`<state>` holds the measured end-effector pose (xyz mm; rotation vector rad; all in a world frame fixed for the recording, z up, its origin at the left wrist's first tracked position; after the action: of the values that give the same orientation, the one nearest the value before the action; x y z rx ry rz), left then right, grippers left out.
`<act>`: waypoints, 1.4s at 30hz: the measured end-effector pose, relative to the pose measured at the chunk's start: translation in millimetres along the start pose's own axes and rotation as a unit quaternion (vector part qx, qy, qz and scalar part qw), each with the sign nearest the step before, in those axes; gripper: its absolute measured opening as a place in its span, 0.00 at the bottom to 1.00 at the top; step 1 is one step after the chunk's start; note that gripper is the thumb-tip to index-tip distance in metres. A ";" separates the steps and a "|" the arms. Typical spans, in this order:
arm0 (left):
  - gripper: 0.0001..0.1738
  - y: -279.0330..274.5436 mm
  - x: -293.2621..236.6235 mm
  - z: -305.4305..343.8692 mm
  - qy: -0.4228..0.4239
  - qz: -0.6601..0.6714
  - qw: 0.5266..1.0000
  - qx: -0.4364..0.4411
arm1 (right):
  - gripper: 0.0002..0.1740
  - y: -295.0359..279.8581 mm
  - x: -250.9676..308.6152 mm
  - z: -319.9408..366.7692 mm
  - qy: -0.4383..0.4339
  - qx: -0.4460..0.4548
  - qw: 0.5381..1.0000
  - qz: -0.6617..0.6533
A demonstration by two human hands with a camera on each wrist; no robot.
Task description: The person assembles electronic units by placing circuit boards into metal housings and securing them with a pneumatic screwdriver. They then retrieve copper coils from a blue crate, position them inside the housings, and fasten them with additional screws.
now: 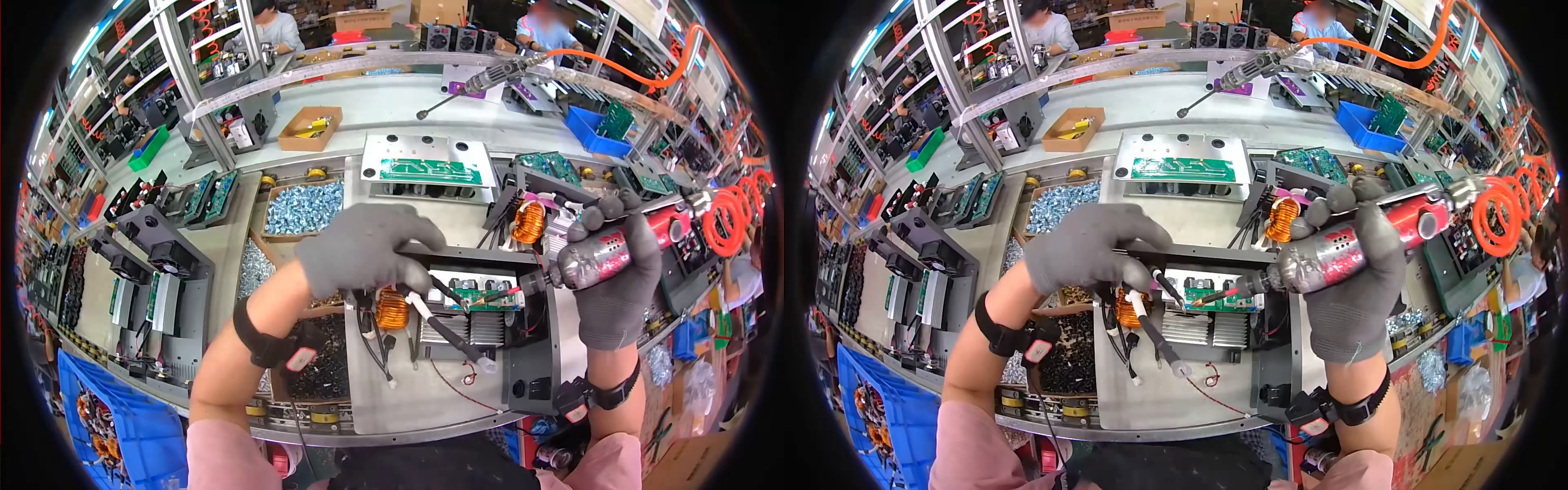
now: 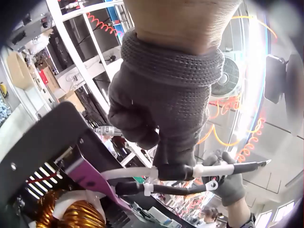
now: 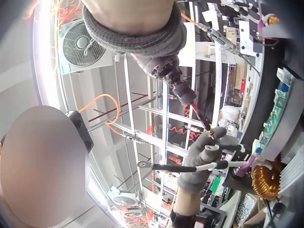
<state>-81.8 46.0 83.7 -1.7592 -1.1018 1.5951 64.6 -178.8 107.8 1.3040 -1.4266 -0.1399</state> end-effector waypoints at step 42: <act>0.15 57.8 13.3 -49.0 0.032 -0.179 0.983 0.027 | 0.25 33.7 -41.0 5.5 0.021 0.197 0.934 0.297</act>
<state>-21.5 33.1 37.8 -1.4653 -1.2492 1.3278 29.6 -138.8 104.0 1.1154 -1.8072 0.6029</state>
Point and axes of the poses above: each hand's wrist, its own z-axis away from the middle knuckle, its own y-axis out of the palm, x = y × z, the point moved 1 cm from there along -z, towards the middle knuckle, and after that the axes turned 3 degrees about -z, right-handed, at the moved point
